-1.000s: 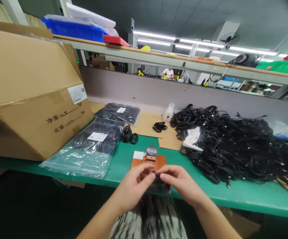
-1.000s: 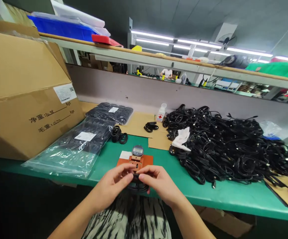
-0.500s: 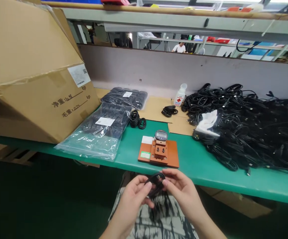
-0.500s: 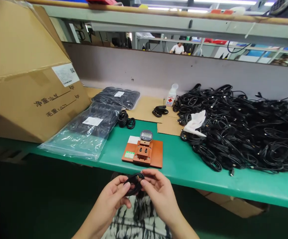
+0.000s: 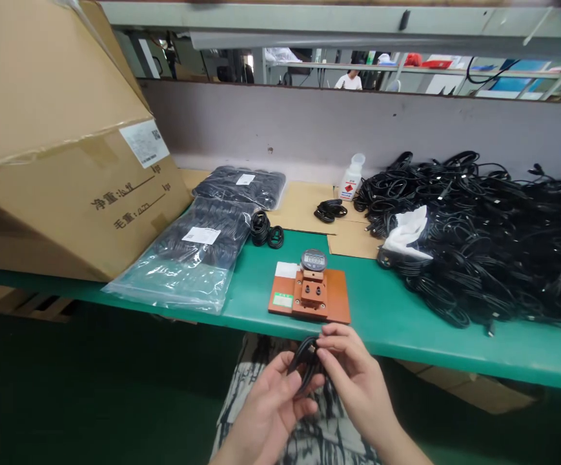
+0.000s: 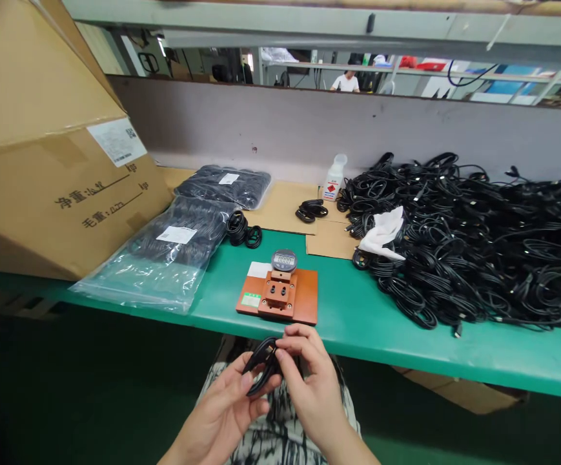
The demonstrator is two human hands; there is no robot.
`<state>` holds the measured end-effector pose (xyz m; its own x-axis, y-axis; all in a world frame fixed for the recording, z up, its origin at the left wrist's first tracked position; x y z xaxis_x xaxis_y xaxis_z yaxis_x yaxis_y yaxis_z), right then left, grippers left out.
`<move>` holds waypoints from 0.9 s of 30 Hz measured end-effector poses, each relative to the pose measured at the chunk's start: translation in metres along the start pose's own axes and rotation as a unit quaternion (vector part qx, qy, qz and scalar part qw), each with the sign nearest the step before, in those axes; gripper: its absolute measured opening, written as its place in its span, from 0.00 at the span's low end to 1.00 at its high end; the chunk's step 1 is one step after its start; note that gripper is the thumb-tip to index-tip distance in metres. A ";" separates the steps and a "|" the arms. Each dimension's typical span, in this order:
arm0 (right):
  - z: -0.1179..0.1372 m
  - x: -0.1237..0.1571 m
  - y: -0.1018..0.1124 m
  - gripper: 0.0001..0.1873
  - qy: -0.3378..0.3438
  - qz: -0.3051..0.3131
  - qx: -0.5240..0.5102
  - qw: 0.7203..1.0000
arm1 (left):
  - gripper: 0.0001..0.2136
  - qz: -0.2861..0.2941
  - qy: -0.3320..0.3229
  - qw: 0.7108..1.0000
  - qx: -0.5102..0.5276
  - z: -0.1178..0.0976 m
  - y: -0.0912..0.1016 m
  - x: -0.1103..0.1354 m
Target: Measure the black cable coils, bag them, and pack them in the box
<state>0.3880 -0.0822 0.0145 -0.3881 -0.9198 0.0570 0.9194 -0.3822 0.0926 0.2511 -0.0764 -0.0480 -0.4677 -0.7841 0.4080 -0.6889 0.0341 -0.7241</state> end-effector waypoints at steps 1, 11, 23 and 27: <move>0.001 0.002 0.000 0.07 0.004 -0.007 0.010 1.000 | 0.13 -0.004 -0.027 1.000 -0.013 -0.004 -0.001 0.000; -0.030 0.008 -0.030 0.17 -0.206 0.109 -0.186 0.954 | 0.15 0.022 -0.157 0.972 -0.173 -0.019 -0.010 0.001; -0.047 0.015 -0.044 0.18 -0.265 0.251 -0.188 0.912 | 0.38 0.154 -0.065 0.847 -0.505 -0.027 -0.007 0.005; -0.052 0.017 -0.049 0.19 -0.288 0.247 -0.234 0.895 | 0.37 0.113 -0.062 0.882 -0.453 -0.022 -0.007 0.004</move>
Point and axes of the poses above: each hand's wrist, its own x-axis away from the middle knuckle, its own y-axis out of the back of the hand, z = x × y, the point moved 10 cm from there along -x, towards the middle knuckle, and after that the axes turned 10 degrees about -y, right-handed, at the moved point
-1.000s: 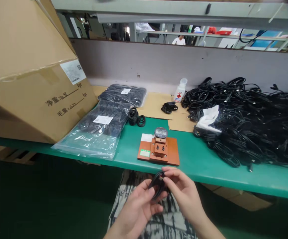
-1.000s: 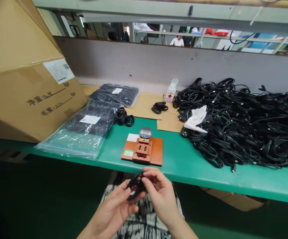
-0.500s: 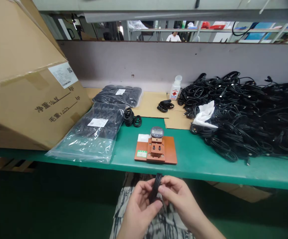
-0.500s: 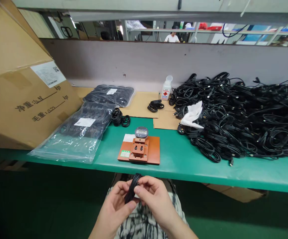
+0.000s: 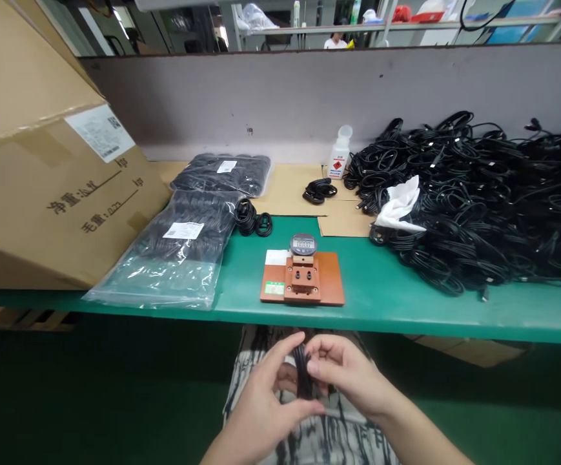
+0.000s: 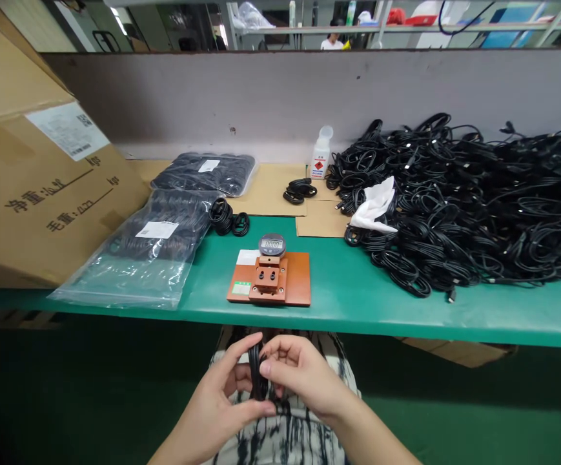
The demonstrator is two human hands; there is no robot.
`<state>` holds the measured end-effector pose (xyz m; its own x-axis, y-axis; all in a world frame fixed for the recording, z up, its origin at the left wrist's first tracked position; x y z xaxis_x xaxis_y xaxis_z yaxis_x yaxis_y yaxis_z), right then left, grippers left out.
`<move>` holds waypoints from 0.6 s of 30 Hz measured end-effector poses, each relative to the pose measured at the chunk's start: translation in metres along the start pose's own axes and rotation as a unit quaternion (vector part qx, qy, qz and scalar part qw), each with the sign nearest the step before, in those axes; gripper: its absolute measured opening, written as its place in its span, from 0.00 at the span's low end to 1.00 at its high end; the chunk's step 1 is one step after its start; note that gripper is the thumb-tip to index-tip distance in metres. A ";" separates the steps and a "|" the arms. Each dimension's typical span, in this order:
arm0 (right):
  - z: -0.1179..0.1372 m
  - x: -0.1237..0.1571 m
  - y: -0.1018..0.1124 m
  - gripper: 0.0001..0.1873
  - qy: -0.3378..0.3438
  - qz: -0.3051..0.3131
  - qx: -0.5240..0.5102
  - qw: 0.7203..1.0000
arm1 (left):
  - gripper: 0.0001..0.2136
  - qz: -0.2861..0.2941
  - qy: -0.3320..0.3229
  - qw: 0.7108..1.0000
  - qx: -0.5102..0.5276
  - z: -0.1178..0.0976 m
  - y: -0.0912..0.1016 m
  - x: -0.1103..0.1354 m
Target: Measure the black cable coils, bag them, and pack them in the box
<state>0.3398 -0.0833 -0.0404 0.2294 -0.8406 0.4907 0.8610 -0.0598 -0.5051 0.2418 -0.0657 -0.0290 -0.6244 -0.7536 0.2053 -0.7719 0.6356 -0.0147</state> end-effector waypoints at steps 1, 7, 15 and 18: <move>-0.001 -0.001 -0.001 0.18 -0.003 0.005 -0.013 1.000 | 0.37 -0.004 0.000 1.000 0.014 0.001 -0.001 0.000; -0.008 -0.007 -0.002 0.19 -0.007 -0.001 -0.089 0.996 | 0.33 -0.031 -0.066 0.997 -0.014 0.001 0.004 -0.003; 0.012 0.002 0.004 0.16 0.085 -0.128 0.026 0.988 | 0.27 -0.074 -0.274 0.923 -0.259 -0.031 0.012 0.004; 0.023 0.006 0.003 0.11 0.105 -0.146 0.104 0.978 | 0.27 -0.061 -0.282 0.914 -0.284 -0.030 0.013 0.001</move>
Point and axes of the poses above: each hand's wrist, its own x-axis away from the middle knuckle, its own y-axis out of the back of the hand, z = x × y, the point moved 10 cm from there along -x, towards the middle knuckle, and after that the axes turned 10 degrees about -y, right-handed, at the moved point
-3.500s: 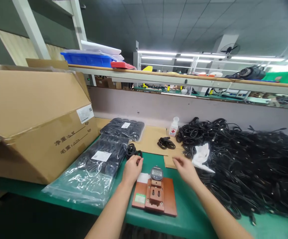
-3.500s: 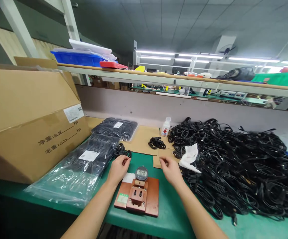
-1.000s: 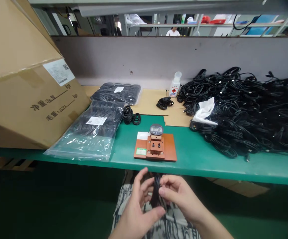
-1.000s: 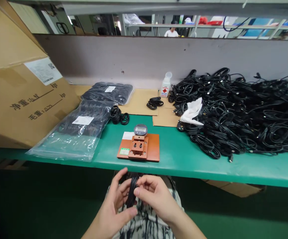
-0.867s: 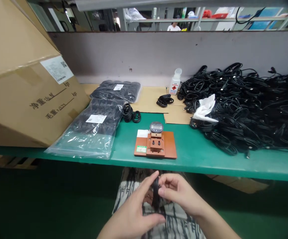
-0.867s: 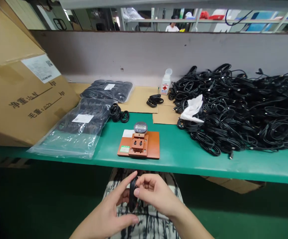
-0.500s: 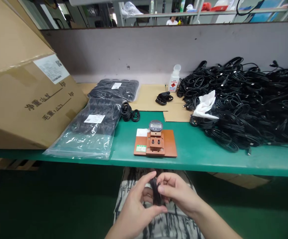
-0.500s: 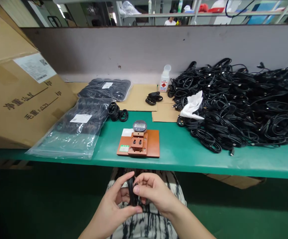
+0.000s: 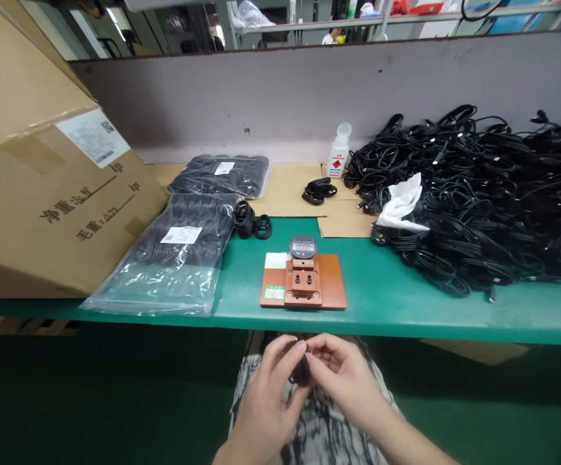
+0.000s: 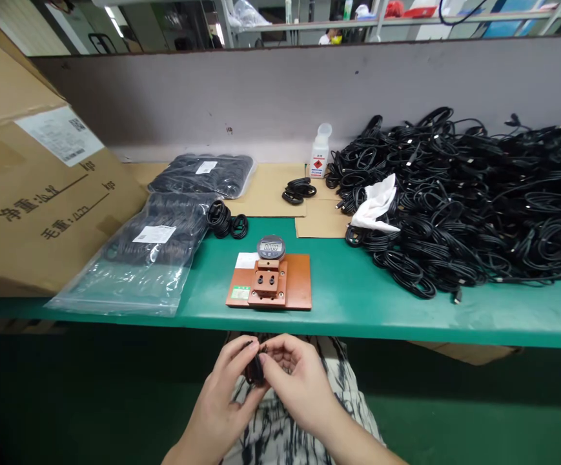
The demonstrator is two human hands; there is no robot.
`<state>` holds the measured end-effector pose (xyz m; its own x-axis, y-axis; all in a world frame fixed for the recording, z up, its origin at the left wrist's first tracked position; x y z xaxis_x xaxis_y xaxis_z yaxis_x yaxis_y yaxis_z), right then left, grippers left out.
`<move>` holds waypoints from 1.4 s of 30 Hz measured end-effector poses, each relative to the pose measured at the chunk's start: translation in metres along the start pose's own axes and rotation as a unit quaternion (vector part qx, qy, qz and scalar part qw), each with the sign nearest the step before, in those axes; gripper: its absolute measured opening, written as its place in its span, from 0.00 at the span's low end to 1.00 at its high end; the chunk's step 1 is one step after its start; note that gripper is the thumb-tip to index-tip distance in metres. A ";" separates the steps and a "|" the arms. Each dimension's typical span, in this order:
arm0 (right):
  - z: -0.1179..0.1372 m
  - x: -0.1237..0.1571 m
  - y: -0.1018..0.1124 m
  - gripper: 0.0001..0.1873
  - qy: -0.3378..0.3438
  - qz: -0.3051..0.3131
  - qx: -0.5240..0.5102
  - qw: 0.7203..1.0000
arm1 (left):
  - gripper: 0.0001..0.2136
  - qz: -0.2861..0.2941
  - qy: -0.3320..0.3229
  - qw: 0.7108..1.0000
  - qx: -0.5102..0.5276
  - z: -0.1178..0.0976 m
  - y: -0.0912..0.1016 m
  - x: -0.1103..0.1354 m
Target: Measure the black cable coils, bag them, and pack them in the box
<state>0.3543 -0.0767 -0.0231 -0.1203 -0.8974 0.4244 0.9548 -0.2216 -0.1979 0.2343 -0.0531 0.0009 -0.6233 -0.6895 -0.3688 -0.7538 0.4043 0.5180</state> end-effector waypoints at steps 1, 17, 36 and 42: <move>0.007 0.002 0.001 0.09 0.026 -0.004 0.038 0.999 | 0.27 0.006 0.003 1.000 0.000 0.002 -0.001 -0.001; 0.047 0.026 0.002 0.09 0.224 -0.025 0.267 0.937 | 0.13 0.037 0.238 0.936 0.258 0.019 -0.013 -0.002; 0.031 0.002 0.004 0.11 0.030 0.043 0.015 0.999 | 0.13 0.081 0.220 0.902 0.363 0.011 -0.034 -0.015; 0.060 0.004 0.017 0.05 0.198 -0.041 0.118 0.972 | 0.16 0.001 0.221 0.910 0.352 0.012 -0.032 -0.027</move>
Point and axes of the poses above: each hand's wrist, its own x-axis away from the middle knuckle, its own y-axis out of the back of the hand, z = x × y, the point moved 10 cm from there along -x, towards the middle knuckle, and after that the axes turned 10 degrees about -y, right-handed, at the moved point
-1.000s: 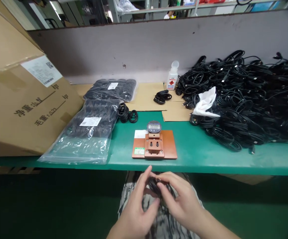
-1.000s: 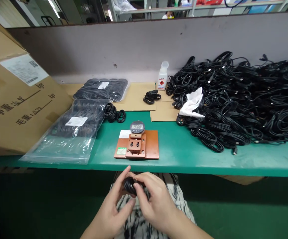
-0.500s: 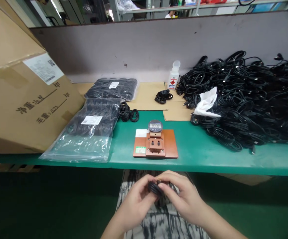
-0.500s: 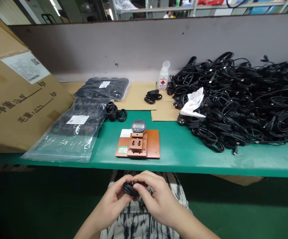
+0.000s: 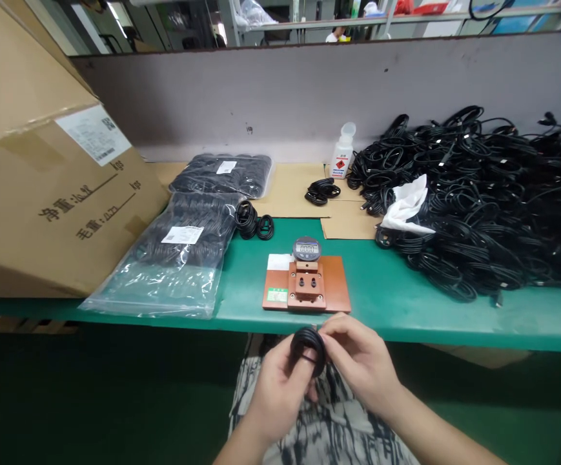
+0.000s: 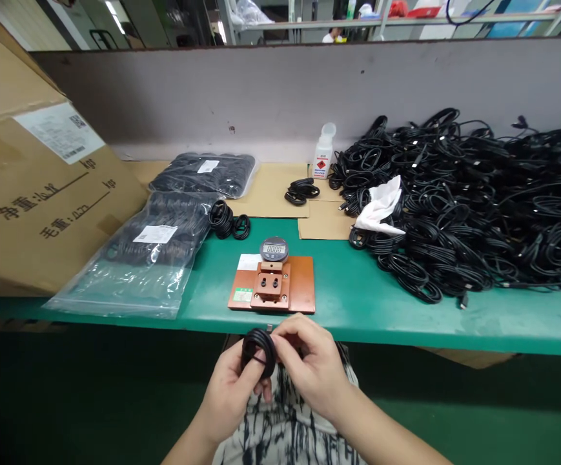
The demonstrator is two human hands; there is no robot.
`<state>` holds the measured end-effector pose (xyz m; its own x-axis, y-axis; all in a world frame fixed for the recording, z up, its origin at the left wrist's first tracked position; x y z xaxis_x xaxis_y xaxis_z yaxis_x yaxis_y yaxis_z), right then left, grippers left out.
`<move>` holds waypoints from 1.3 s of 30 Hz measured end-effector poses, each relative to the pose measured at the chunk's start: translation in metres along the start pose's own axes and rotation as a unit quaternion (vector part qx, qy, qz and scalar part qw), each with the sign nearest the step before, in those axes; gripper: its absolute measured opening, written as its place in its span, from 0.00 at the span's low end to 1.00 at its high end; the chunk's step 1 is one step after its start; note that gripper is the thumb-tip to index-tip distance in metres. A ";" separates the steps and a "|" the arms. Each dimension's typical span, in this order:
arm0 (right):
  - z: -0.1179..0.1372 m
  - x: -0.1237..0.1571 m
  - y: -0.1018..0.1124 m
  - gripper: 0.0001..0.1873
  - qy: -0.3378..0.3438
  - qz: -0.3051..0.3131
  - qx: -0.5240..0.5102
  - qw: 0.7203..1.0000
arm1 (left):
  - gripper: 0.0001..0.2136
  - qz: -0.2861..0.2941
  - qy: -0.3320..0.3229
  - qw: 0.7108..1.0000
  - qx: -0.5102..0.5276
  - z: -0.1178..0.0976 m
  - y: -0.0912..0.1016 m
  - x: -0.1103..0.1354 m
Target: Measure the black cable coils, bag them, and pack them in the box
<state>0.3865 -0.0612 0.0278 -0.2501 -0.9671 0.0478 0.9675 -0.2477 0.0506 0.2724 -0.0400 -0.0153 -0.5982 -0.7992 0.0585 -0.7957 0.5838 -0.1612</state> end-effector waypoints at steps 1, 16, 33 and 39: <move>0.009 0.000 0.000 0.05 0.052 0.004 0.041 0.998 | 0.16 -0.004 -0.004 1.000 -0.007 -0.001 -0.001 -0.002; 0.023 -0.017 -0.011 0.21 0.227 0.124 0.211 0.943 | 0.20 -0.103 -0.011 0.995 -0.010 0.007 0.018 -0.031; 0.026 -0.016 -0.007 0.21 0.287 0.085 0.179 0.937 | 0.19 -0.146 0.005 0.989 -0.020 0.014 0.027 -0.031; 0.032 -0.018 -0.005 0.18 0.288 0.069 0.168 0.940 | 0.19 -0.160 0.014 0.987 0.012 0.016 0.027 -0.031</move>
<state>0.3845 -0.0409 0.0583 0.0327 -0.8842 -0.4659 0.8986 -0.1781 0.4011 0.2710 -0.0018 -0.0375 -0.3192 -0.9378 0.1365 -0.9420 0.2982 -0.1539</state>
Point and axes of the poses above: each hand's wrist, its own x-axis away from the middle knuckle, its own y-axis out of the back of the hand, z = x × y, the point moved 10 cm from there along -x, towards the middle knuckle, and after that the axes turned 10 degrees about -y, right-handed, at the moved point
